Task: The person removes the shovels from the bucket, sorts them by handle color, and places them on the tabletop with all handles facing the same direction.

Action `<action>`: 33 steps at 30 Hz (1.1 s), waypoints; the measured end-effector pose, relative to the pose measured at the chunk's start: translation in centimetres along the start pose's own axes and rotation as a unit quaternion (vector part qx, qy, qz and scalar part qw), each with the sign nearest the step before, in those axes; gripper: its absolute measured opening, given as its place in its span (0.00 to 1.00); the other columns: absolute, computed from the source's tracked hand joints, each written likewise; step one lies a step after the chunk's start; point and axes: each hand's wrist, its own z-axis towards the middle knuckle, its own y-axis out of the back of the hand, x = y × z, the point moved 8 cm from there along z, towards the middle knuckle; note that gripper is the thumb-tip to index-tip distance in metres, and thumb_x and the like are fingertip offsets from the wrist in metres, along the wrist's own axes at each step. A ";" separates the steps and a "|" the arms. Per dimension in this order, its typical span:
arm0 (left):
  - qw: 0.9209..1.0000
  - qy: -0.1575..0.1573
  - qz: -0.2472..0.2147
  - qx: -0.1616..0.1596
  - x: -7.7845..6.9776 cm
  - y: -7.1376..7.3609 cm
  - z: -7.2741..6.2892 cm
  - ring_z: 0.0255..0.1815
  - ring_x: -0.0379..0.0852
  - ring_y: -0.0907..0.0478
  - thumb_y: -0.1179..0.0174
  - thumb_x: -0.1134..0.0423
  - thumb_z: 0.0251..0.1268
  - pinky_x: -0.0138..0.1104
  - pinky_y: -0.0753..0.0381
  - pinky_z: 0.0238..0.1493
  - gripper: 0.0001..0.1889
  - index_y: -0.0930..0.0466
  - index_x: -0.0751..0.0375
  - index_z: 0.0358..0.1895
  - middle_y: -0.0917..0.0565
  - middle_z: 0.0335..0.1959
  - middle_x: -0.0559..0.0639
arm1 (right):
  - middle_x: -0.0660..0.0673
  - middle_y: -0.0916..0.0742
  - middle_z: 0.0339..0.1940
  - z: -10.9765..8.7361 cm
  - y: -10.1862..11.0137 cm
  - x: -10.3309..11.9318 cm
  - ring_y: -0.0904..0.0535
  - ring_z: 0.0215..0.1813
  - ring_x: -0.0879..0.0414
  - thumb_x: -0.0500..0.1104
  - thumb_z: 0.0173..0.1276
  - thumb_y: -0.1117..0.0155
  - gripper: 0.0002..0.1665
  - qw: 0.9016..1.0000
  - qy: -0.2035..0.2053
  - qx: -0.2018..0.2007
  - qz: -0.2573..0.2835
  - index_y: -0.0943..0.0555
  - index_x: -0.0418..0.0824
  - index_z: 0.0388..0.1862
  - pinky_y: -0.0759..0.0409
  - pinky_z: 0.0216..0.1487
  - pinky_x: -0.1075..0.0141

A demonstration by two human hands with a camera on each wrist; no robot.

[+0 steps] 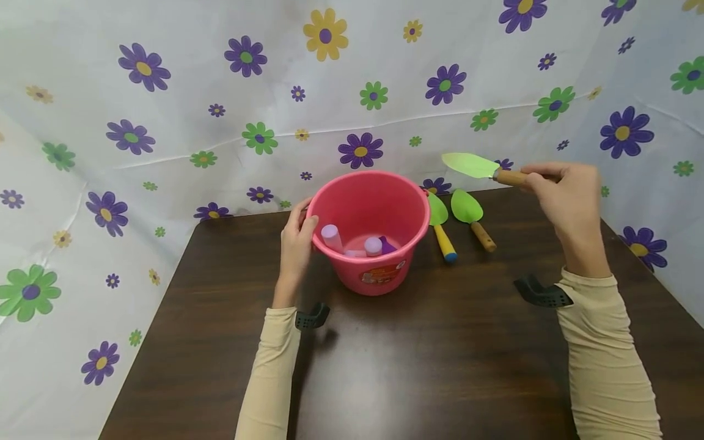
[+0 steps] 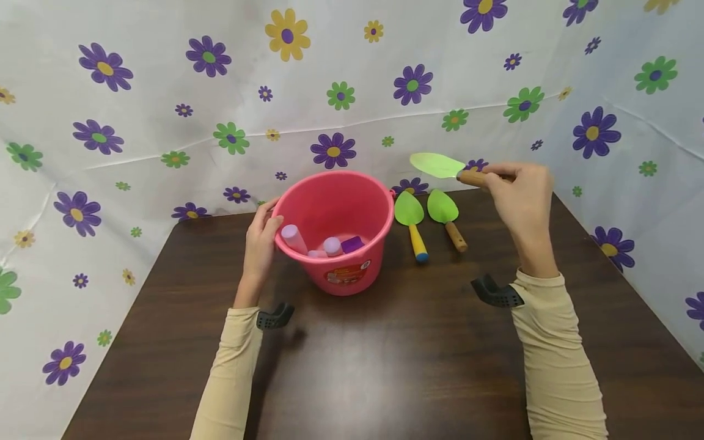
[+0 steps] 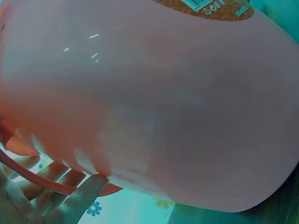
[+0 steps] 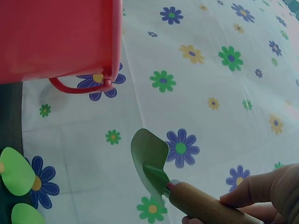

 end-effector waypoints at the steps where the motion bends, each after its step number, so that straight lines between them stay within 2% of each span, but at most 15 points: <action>1: 1.000 0.000 0.001 -0.002 0.0 0.1 0.0 0.49 0.55 0.17 0.46 0.57 0.75 0.27 0.15 0.37 0.25 0.27 0.56 0.73 0.18 0.62 0.57 | 0.71 0.22 0.25 0.0 0.0 0.0 0.21 0.29 0.76 0.37 0.73 0.39 0.18 1.000 0.001 -0.001 0.000 0.14 0.25 0.54 0.25 0.32 0.80; 6: 1.000 -0.009 0.000 -0.001 -0.3 0.2 0.3 0.47 0.55 0.18 0.46 0.57 0.76 0.27 0.16 0.36 0.25 0.27 0.55 0.73 0.18 0.62 0.57 | 0.68 0.20 0.28 0.1 -0.1 -0.3 0.21 0.31 0.73 0.38 0.73 0.40 0.19 1.000 -0.006 -0.002 0.005 0.15 0.26 0.55 0.25 0.33 0.80; 8: 1.000 -0.011 -0.001 0.005 -0.4 0.1 0.4 0.46 0.55 0.18 0.46 0.57 0.76 0.28 0.16 0.35 0.25 0.28 0.55 0.74 0.18 0.62 0.56 | 0.69 0.20 0.28 0.1 0.0 -0.3 0.21 0.32 0.72 0.38 0.73 0.40 0.19 1.000 -0.010 -0.005 0.009 0.15 0.26 0.55 0.25 0.33 0.79; 14: 1.000 -0.011 0.002 -0.006 -0.6 0.3 0.5 0.44 0.54 0.18 0.46 0.57 0.76 0.28 0.16 0.33 0.25 0.27 0.55 0.73 0.17 0.61 0.56 | 0.73 0.21 0.24 0.3 0.3 -0.6 0.21 0.33 0.71 0.38 0.72 0.40 0.20 1.000 -0.020 -0.011 0.019 0.15 0.25 0.55 0.26 0.33 0.78; 20: 1.000 -0.004 0.001 0.000 0.0 0.0 -0.1 0.50 0.55 0.17 0.45 0.57 0.76 0.29 0.15 0.39 0.25 0.28 0.54 0.74 0.18 0.64 0.55 | 0.74 0.22 0.24 -0.1 0.9 -1.9 0.22 0.36 0.69 0.39 0.73 0.40 0.20 0.999 -0.040 -0.017 0.002 0.15 0.27 0.56 0.26 0.36 0.78; 24: 1.000 -0.001 -0.002 0.000 0.1 -0.3 -0.5 0.54 0.55 0.17 0.45 0.57 0.76 0.36 0.12 0.46 0.25 0.28 0.53 0.74 0.19 0.64 0.53 | 0.73 0.23 0.26 -0.3 1.4 -2.5 0.25 0.39 0.63 0.41 0.74 0.40 0.20 0.999 -0.041 -0.017 -0.014 0.14 0.28 0.56 0.27 0.36 0.77; 28: 1.000 0.002 -0.001 0.002 0.0 -0.2 -0.7 0.57 0.55 0.17 0.45 0.57 0.76 0.44 0.13 0.52 0.25 0.28 0.54 0.74 0.19 0.65 0.54 | 0.76 0.24 0.22 -0.4 1.5 -3.0 0.25 0.37 0.63 0.41 0.73 0.40 0.20 0.998 -0.041 -0.019 -0.034 0.13 0.29 0.55 0.29 0.30 0.75; 30: 1.000 0.004 -0.002 0.001 -0.1 0.0 -0.9 0.57 0.56 0.18 0.45 0.58 0.76 0.45 0.13 0.53 0.25 0.28 0.54 0.73 0.19 0.65 0.55 | 0.71 0.21 0.24 -0.6 1.4 -3.2 0.25 0.37 0.63 0.41 0.74 0.41 0.20 0.998 -0.044 -0.020 -0.040 0.13 0.29 0.54 0.29 0.30 0.75; 33: 1.000 0.009 -0.001 -0.001 -0.1 0.1 -1.1 0.57 0.56 0.17 0.45 0.59 0.76 0.46 0.13 0.52 0.25 0.28 0.54 0.73 0.19 0.65 0.55 | 0.56 0.15 0.33 -0.9 1.4 -3.6 0.26 0.37 0.61 0.41 0.74 0.41 0.20 0.998 -0.050 -0.019 -0.043 0.13 0.29 0.54 0.29 0.29 0.74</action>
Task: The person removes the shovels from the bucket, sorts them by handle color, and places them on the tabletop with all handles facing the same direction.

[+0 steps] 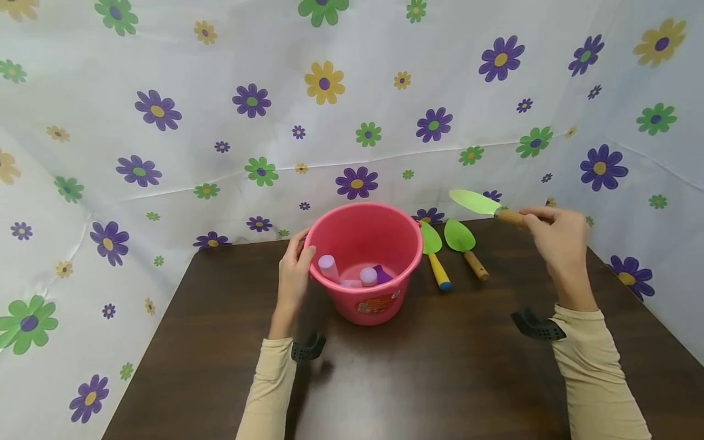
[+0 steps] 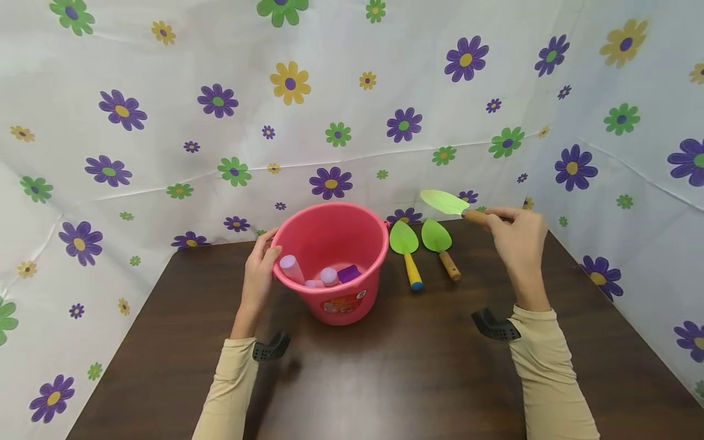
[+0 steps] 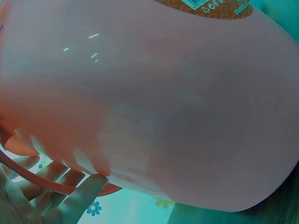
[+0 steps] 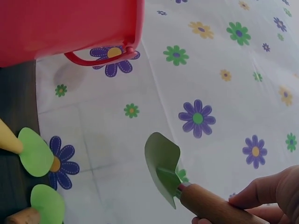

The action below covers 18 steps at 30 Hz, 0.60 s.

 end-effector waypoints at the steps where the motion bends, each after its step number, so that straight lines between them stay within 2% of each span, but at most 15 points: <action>1: 1.000 0.000 0.000 -0.002 0.0 0.1 0.0 0.57 0.56 0.17 0.44 0.59 0.76 0.45 0.13 0.52 0.25 0.28 0.54 0.73 0.19 0.66 0.55 | 0.53 0.15 0.35 0.0 -0.1 -0.2 0.25 0.38 0.61 0.41 0.74 0.41 0.20 1.000 -0.001 0.000 -0.001 0.13 0.29 0.54 0.29 0.30 0.75; 3: 1.000 0.001 0.000 -0.003 0.0 0.1 -0.1 0.57 0.56 0.17 0.44 0.59 0.76 0.45 0.13 0.52 0.24 0.28 0.54 0.73 0.19 0.66 0.54 | 0.50 0.15 0.37 0.0 0.0 -0.6 0.26 0.38 0.59 0.42 0.74 0.41 0.20 1.000 -0.007 -0.002 0.000 0.13 0.29 0.54 0.29 0.30 0.74; 6: 1.000 0.010 0.002 -0.003 0.7 0.5 -0.9 0.57 0.57 0.17 0.44 0.58 0.76 0.44 0.13 0.51 0.25 0.28 0.54 0.73 0.20 0.66 0.55 | 0.60 0.18 0.31 -0.4 -0.5 -2.0 0.27 0.37 0.60 0.42 0.74 0.41 0.20 1.000 -0.023 -0.002 0.000 0.13 0.29 0.54 0.30 0.29 0.73; 11: 1.000 0.014 0.008 0.001 1.1 0.7 -1.6 0.53 0.59 0.17 0.45 0.59 0.77 0.38 0.12 0.46 0.25 0.28 0.57 0.73 0.19 0.64 0.59 | 0.72 0.24 0.24 -0.7 -0.6 -4.5 0.25 0.31 0.70 0.42 0.75 0.40 0.21 0.998 -0.057 -0.005 0.014 0.15 0.29 0.57 0.29 0.27 0.75; 15: 1.000 0.002 0.007 0.002 0.6 0.5 -1.1 0.53 0.58 0.17 0.45 0.58 0.77 0.39 0.12 0.46 0.24 0.28 0.57 0.73 0.18 0.63 0.60 | 0.77 0.26 0.16 0.3 -0.4 -5.7 0.27 0.25 0.70 0.43 0.75 0.40 0.22 0.997 -0.074 -0.016 0.008 0.16 0.30 0.59 0.32 0.22 0.71; 18: 1.000 -0.013 0.004 0.001 0.0 0.2 0.1 0.52 0.58 0.17 0.45 0.58 0.77 0.41 0.12 0.48 0.24 0.28 0.57 0.73 0.18 0.63 0.59 | 0.78 0.27 0.15 1.5 -0.2 -6.1 0.28 0.23 0.72 0.42 0.74 0.41 0.23 0.996 -0.080 -0.029 0.007 0.16 0.30 0.60 0.32 0.21 0.73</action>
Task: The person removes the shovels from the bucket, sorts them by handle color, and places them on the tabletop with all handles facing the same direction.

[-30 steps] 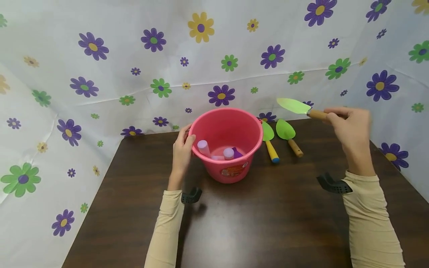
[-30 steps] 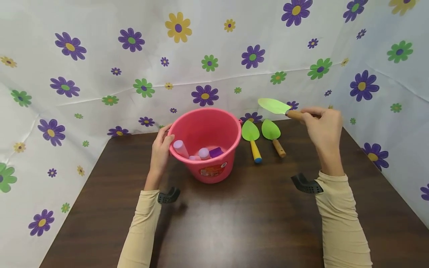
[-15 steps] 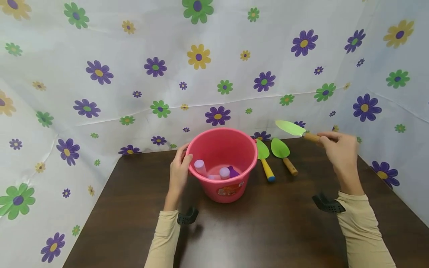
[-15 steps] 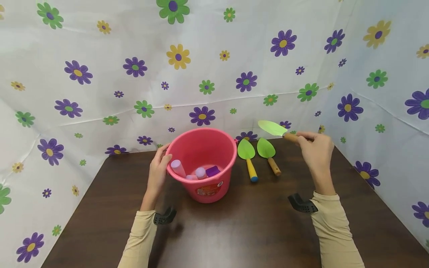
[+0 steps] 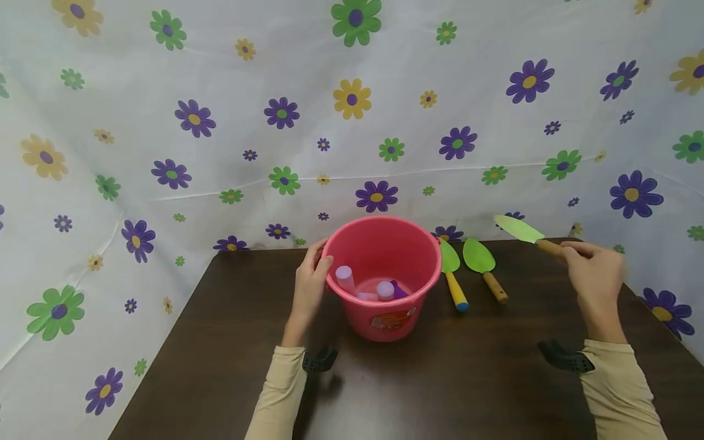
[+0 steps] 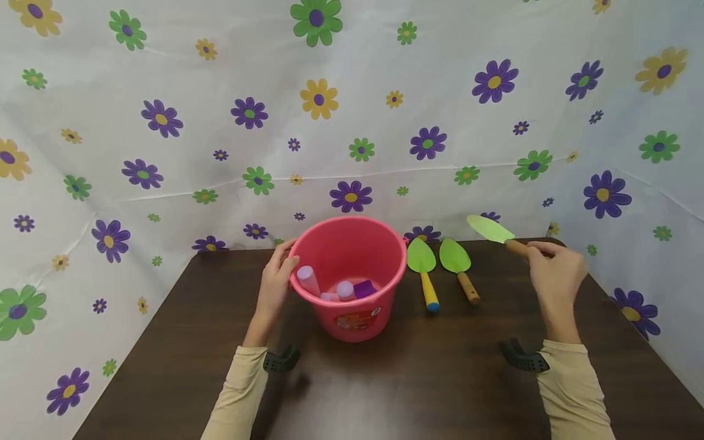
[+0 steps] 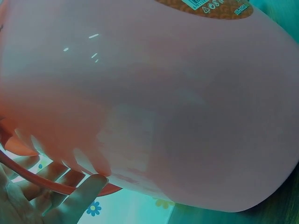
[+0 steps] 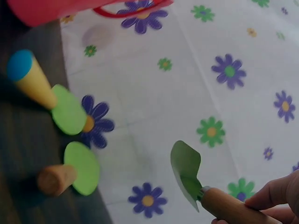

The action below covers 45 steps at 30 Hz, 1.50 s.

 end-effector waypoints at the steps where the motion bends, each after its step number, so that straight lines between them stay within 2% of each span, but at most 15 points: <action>1: 1.000 -0.004 -0.002 0.002 -0.2 -0.3 0.4 0.52 0.57 0.17 0.45 0.58 0.77 0.41 0.12 0.47 0.24 0.27 0.57 0.73 0.18 0.63 0.58 | 0.78 0.27 0.14 0.3 0.3 -0.3 0.28 0.22 0.73 0.42 0.74 0.42 0.23 1.000 -0.004 -0.006 0.002 0.16 0.29 0.61 0.31 0.21 0.74; 8: 1.000 -0.018 -0.005 0.011 -1.1 -1.7 2.0 0.50 0.57 0.16 0.46 0.58 0.76 0.39 0.11 0.42 0.24 0.27 0.58 0.72 0.17 0.61 0.59 | 0.77 0.29 0.12 1.6 1.3 -2.0 0.30 0.20 0.72 0.41 0.73 0.44 0.24 0.999 -0.027 -0.029 -0.006 0.17 0.30 0.62 0.30 0.22 0.78; 13: 1.000 -0.021 0.000 0.009 -1.3 -1.9 2.2 0.50 0.56 0.16 0.46 0.58 0.75 0.44 0.11 0.44 0.25 0.27 0.59 0.72 0.17 0.60 0.58 | 0.76 0.28 0.12 2.1 1.2 -3.1 0.30 0.19 0.72 0.42 0.74 0.43 0.24 0.998 -0.040 -0.040 0.005 0.17 0.30 0.62 0.30 0.21 0.79; 17: 1.000 -0.019 0.000 0.008 -1.3 -1.9 2.1 0.51 0.56 0.16 0.46 0.57 0.75 0.45 0.11 0.46 0.25 0.27 0.58 0.72 0.17 0.61 0.58 | 0.77 0.29 0.12 2.5 0.6 -3.6 0.31 0.18 0.75 0.42 0.74 0.44 0.24 0.998 -0.037 -0.042 0.002 0.17 0.29 0.61 0.30 0.21 0.81; 19: 1.000 -0.015 0.000 0.007 -1.2 -1.7 2.0 0.50 0.56 0.16 0.46 0.57 0.75 0.44 0.11 0.45 0.25 0.27 0.58 0.72 0.17 0.61 0.58 | 0.78 0.30 0.12 2.6 0.3 -3.9 0.32 0.19 0.75 0.42 0.74 0.44 0.23 0.998 -0.032 -0.050 -0.010 0.17 0.29 0.60 0.31 0.21 0.81; 20: 1.000 -0.013 0.001 0.005 -1.1 -1.6 1.9 0.50 0.56 0.16 0.46 0.57 0.76 0.43 0.11 0.44 0.25 0.27 0.58 0.72 0.17 0.61 0.58 | 0.78 0.31 0.12 2.6 0.0 -4.0 0.33 0.23 0.76 0.42 0.74 0.44 0.23 0.998 -0.031 -0.052 -0.014 0.16 0.29 0.60 0.33 0.26 0.82; 24: 1.000 -0.004 0.002 -0.002 -0.8 -0.8 1.6 0.49 0.57 0.16 0.46 0.57 0.75 0.43 0.11 0.43 0.25 0.27 0.56 0.72 0.17 0.62 0.57 | 0.77 0.32 0.15 2.6 -1.2 -4.7 0.30 0.41 0.64 0.43 0.74 0.44 0.23 0.997 -0.022 -0.064 -0.024 0.15 0.30 0.58 0.35 0.41 0.73; 26: 1.000 -0.001 0.000 -0.004 -0.7 -0.5 1.4 0.51 0.57 0.16 0.45 0.57 0.75 0.44 0.11 0.45 0.25 0.27 0.56 0.73 0.18 0.63 0.57 | 0.76 0.32 0.16 2.6 -1.7 -4.9 0.31 0.48 0.57 0.43 0.74 0.44 0.22 0.998 -0.017 -0.065 -0.020 0.15 0.29 0.57 0.38 0.44 0.69; 29: 1.000 0.002 -0.004 0.000 -0.5 -0.3 1.1 0.53 0.58 0.16 0.45 0.57 0.75 0.47 0.12 0.48 0.26 0.28 0.55 0.73 0.19 0.64 0.57 | 0.76 0.33 0.17 2.6 -2.1 -5.1 0.28 0.49 0.52 0.42 0.74 0.44 0.22 0.997 -0.008 -0.071 -0.022 0.14 0.29 0.56 0.37 0.44 0.70; 32: 1.000 0.005 -0.004 0.001 -0.4 -0.3 1.0 0.54 0.58 0.16 0.45 0.56 0.75 0.48 0.12 0.48 0.26 0.28 0.55 0.73 0.19 0.65 0.56 | 0.78 0.34 0.15 2.5 -2.3 -5.2 0.29 0.41 0.57 0.40 0.73 0.43 0.20 0.997 -0.002 -0.077 -0.023 0.14 0.29 0.54 0.37 0.39 0.72; 35: 1.000 0.008 -0.002 0.000 -0.3 -0.2 0.8 0.54 0.57 0.16 0.45 0.55 0.75 0.47 0.12 0.48 0.26 0.28 0.55 0.73 0.19 0.64 0.57 | 0.79 0.34 0.15 2.3 -2.5 -5.4 0.30 0.39 0.59 0.39 0.72 0.42 0.20 0.997 0.004 -0.080 -0.021 0.13 0.29 0.53 0.37 0.38 0.73; 38: 1.000 0.010 0.002 0.000 -0.2 -0.2 0.7 0.52 0.57 0.16 0.45 0.55 0.75 0.41 0.11 0.45 0.26 0.28 0.55 0.73 0.18 0.64 0.57 | 0.77 0.32 0.18 2.2 -2.8 -5.8 0.26 0.44 0.51 0.39 0.71 0.42 0.19 0.996 0.010 -0.085 -0.017 0.13 0.28 0.52 0.36 0.44 0.70; 40: 1.000 0.011 0.002 0.000 -0.2 -0.2 0.7 0.50 0.57 0.16 0.46 0.55 0.75 0.37 0.12 0.42 0.26 0.28 0.55 0.73 0.18 0.63 0.57 | 0.66 0.22 0.19 2.2 -3.0 -6.1 0.24 0.49 0.42 0.38 0.72 0.42 0.19 0.996 0.014 -0.087 -0.016 0.13 0.28 0.52 0.32 0.52 0.63; 42: 1.000 0.010 0.001 -0.003 -0.2 -0.1 0.6 0.48 0.57 0.16 0.46 0.56 0.76 0.33 0.13 0.37 0.25 0.27 0.55 0.73 0.17 0.62 0.57 | 0.47 0.13 0.26 2.1 -3.3 -6.5 0.25 0.55 0.35 0.37 0.72 0.43 0.19 0.996 0.019 -0.083 -0.011 0.14 0.26 0.52 0.33 0.61 0.53; 45: 1.000 0.011 -0.003 -0.004 -0.1 -0.1 0.5 0.47 0.57 0.16 0.46 0.56 0.76 0.31 0.14 0.35 0.25 0.27 0.55 0.73 0.17 0.61 0.58 | 0.23 0.13 0.46 1.9 -3.7 -6.9 0.27 0.58 0.30 0.36 0.74 0.44 0.19 0.997 0.025 -0.077 -0.006 0.14 0.25 0.53 0.40 0.69 0.43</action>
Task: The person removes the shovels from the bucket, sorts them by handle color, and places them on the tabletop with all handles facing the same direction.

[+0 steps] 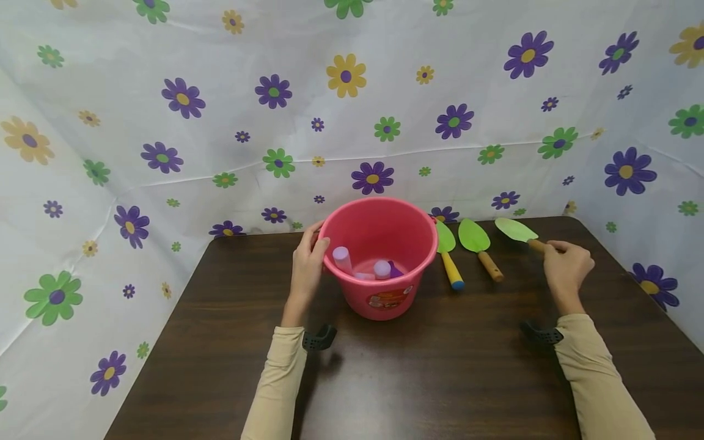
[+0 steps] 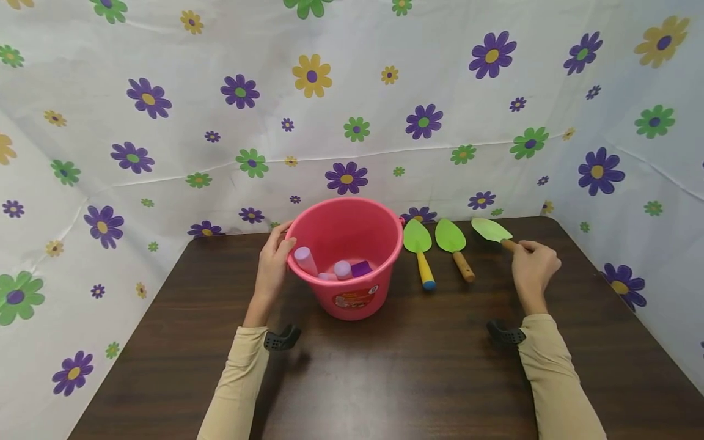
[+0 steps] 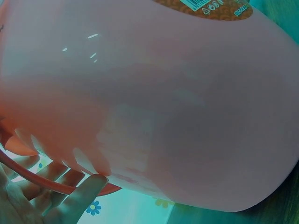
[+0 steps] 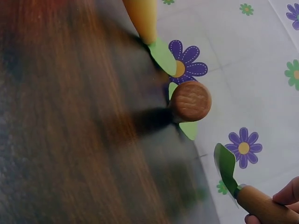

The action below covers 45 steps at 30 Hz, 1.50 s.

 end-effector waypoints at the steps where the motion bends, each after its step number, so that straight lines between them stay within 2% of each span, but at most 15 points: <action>1: 1.000 0.000 0.000 0.000 0.0 0.0 0.0 0.47 0.57 0.16 0.46 0.56 0.76 0.30 0.14 0.34 0.25 0.27 0.55 0.73 0.17 0.62 0.58 | 0.23 0.14 0.47 0.0 -0.1 0.0 0.27 0.59 0.31 0.36 0.74 0.45 0.19 1.000 -0.001 0.002 -0.001 0.15 0.25 0.53 0.39 0.70 0.43; 4: 1.000 0.001 -0.001 0.002 0.0 0.0 0.0 0.47 0.57 0.16 0.46 0.56 0.76 0.30 0.14 0.35 0.25 0.27 0.55 0.73 0.17 0.62 0.58 | 0.22 0.14 0.48 0.1 -0.1 0.0 0.26 0.57 0.32 0.36 0.74 0.45 0.19 1.000 0.003 0.002 -0.006 0.15 0.25 0.53 0.35 0.64 0.48; 6: 1.000 0.002 -0.002 0.002 0.0 0.0 0.0 0.48 0.57 0.16 0.46 0.56 0.76 0.30 0.14 0.35 0.25 0.27 0.55 0.73 0.17 0.62 0.57 | 0.23 0.13 0.46 0.1 -0.2 0.1 0.24 0.55 0.34 0.36 0.74 0.45 0.19 1.000 0.003 0.001 -0.014 0.14 0.26 0.53 0.31 0.56 0.56; 8: 1.000 0.002 -0.003 0.000 -0.1 0.0 -0.1 0.47 0.57 0.16 0.46 0.56 0.76 0.31 0.14 0.35 0.24 0.27 0.54 0.73 0.17 0.62 0.57 | 0.25 0.12 0.45 0.0 -0.2 0.2 0.22 0.50 0.35 0.36 0.74 0.44 0.18 1.000 0.008 -0.001 -0.023 0.13 0.26 0.52 0.32 0.46 0.64; 11: 1.000 0.001 -0.003 0.001 -0.2 0.0 0.0 0.49 0.57 0.16 0.46 0.57 0.76 0.34 0.12 0.38 0.24 0.27 0.54 0.72 0.17 0.62 0.57 | 0.25 0.12 0.45 -0.2 -0.3 0.1 0.21 0.46 0.38 0.37 0.74 0.44 0.18 1.000 0.006 0.000 -0.030 0.13 0.27 0.52 0.34 0.38 0.70; 16: 1.000 0.004 -0.001 0.005 -0.2 0.0 -0.2 0.54 0.57 0.17 0.45 0.58 0.76 0.44 0.11 0.47 0.24 0.28 0.54 0.73 0.19 0.65 0.56 | 0.26 0.13 0.48 -0.4 -0.6 -0.2 0.21 0.48 0.37 0.36 0.74 0.44 0.18 1.000 0.002 0.006 -0.028 0.14 0.27 0.53 0.34 0.40 0.69; 19: 1.000 0.008 -0.004 0.007 -0.2 -0.1 -0.1 0.56 0.57 0.17 0.45 0.58 0.76 0.47 0.12 0.49 0.25 0.28 0.54 0.73 0.20 0.66 0.56 | 0.25 0.13 0.49 -0.4 -0.7 -0.2 0.21 0.52 0.35 0.36 0.74 0.44 0.18 1.000 0.001 0.006 -0.026 0.14 0.25 0.53 0.33 0.41 0.66; 25: 1.000 0.008 0.001 0.005 -0.2 0.3 -0.1 0.56 0.59 0.17 0.45 0.57 0.77 0.47 0.12 0.48 0.25 0.28 0.54 0.73 0.19 0.65 0.57 | 0.23 0.14 0.48 -0.8 -1.1 -0.2 0.21 0.51 0.32 0.35 0.75 0.44 0.18 1.000 0.013 0.000 -0.013 0.15 0.23 0.53 0.29 0.43 0.59; 27: 1.000 0.010 0.004 0.005 -0.1 0.3 -0.3 0.56 0.60 0.17 0.45 0.58 0.76 0.47 0.12 0.48 0.25 0.28 0.55 0.73 0.19 0.65 0.58 | 0.22 0.14 0.47 -1.1 -1.1 -0.4 0.21 0.50 0.30 0.34 0.75 0.45 0.18 1.000 0.017 -0.001 -0.010 0.15 0.22 0.52 0.26 0.47 0.52; 31: 1.000 0.013 0.000 0.008 0.2 0.1 -0.8 0.57 0.60 0.17 0.45 0.58 0.77 0.47 0.12 0.49 0.25 0.29 0.56 0.74 0.20 0.66 0.59 | 0.21 0.15 0.47 -1.6 -1.1 -0.8 0.24 0.53 0.27 0.34 0.74 0.44 0.17 1.000 0.018 0.001 -0.009 0.16 0.20 0.51 0.31 0.60 0.40; 37: 1.000 0.006 -0.004 0.001 0.4 0.3 -1.2 0.57 0.60 0.17 0.43 0.59 0.76 0.46 0.12 0.49 0.25 0.29 0.57 0.74 0.20 0.66 0.58 | 0.21 0.14 0.45 -1.9 -1.5 -1.4 0.25 0.53 0.26 0.38 0.71 0.33 0.20 0.999 0.018 0.021 -0.022 0.16 0.18 0.48 0.31 0.56 0.38; 45: 1.000 -0.004 -0.012 0.001 0.3 0.0 -1.0 0.55 0.59 0.16 0.44 0.60 0.76 0.46 0.11 0.47 0.25 0.29 0.56 0.73 0.19 0.65 0.58 | 0.22 0.14 0.42 -1.5 -1.6 -1.9 0.26 0.53 0.24 0.40 0.69 0.31 0.21 0.996 0.014 0.051 -0.065 0.16 0.18 0.46 0.33 0.60 0.36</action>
